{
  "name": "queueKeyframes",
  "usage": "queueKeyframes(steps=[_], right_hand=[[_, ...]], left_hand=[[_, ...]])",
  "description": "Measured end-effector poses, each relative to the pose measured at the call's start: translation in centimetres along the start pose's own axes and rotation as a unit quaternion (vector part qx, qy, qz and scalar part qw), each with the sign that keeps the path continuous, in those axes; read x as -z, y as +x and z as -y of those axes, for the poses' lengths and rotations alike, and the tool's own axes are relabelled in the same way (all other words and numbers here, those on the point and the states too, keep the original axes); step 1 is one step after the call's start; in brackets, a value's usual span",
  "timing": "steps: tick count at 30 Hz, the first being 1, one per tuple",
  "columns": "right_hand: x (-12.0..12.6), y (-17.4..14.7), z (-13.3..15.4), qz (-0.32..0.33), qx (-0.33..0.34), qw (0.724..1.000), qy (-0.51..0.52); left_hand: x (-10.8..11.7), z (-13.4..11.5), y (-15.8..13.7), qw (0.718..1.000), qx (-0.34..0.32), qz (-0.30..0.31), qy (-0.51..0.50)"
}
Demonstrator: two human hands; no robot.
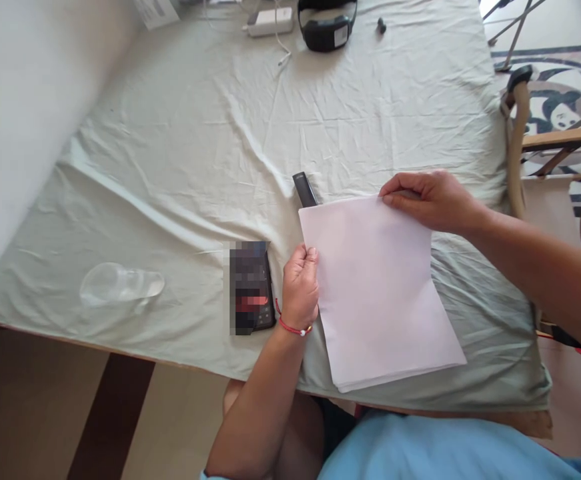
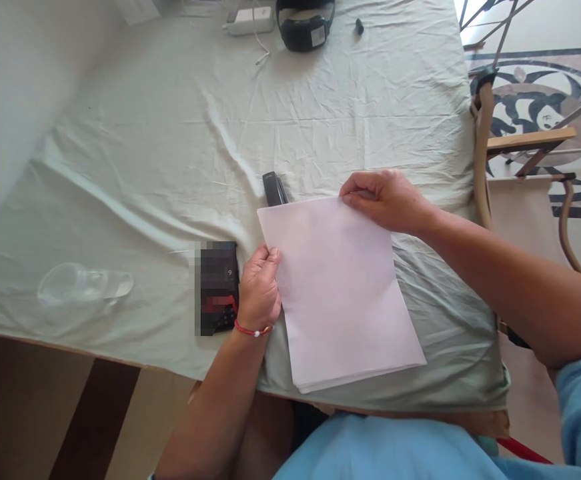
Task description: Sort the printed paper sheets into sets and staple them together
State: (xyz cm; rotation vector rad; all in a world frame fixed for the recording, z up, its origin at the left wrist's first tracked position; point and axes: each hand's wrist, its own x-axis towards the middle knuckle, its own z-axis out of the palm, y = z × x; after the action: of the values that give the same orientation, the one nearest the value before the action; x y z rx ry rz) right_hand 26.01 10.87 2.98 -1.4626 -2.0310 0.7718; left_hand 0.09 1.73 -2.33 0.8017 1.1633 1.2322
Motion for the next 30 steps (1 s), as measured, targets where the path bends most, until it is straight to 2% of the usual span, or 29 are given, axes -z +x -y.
queueKeyframes(steps=[4, 6, 9, 15, 22, 25, 28, 30], right_hand=[[-0.6, 0.1, 0.1, -0.072, 0.132, 0.979, -0.141], [-1.1, -0.1, 0.4, -0.067, 0.166, 0.968, -0.174], [-1.8, -0.6, 0.8, -0.025, 0.203, 0.962, -0.18], [-2.5, -1.1, 0.9, -0.006, 0.223, 0.958, -0.18], [-2.9, -1.1, 1.0, 0.0, 0.244, 0.952, -0.183], [-2.8, -1.0, 0.8, 0.024, 0.246, 0.953, -0.176], [-2.6, -0.9, 0.6, 0.062, 0.237, 0.953, -0.177], [-2.7, -0.9, 0.7, 0.064, 0.233, 0.954, -0.179]], left_hand=[[0.3, 0.4, -0.2, 0.999, -0.026, 0.002, 0.026], [0.4, 0.6, -0.4, 0.998, -0.037, 0.004, 0.043], [0.5, 0.9, -0.6, 0.997, -0.052, -0.011, 0.064], [0.6, 1.4, -0.8, 0.996, -0.04, -0.024, 0.082], [-0.2, 1.4, -1.4, 0.985, -0.037, -0.038, 0.164], [-0.5, 1.3, -1.7, 0.979, -0.043, -0.036, 0.195], [-0.6, 0.9, -1.9, 0.975, -0.05, -0.004, 0.217], [-0.7, 0.6, -1.9, 0.971, -0.06, 0.023, 0.229]])
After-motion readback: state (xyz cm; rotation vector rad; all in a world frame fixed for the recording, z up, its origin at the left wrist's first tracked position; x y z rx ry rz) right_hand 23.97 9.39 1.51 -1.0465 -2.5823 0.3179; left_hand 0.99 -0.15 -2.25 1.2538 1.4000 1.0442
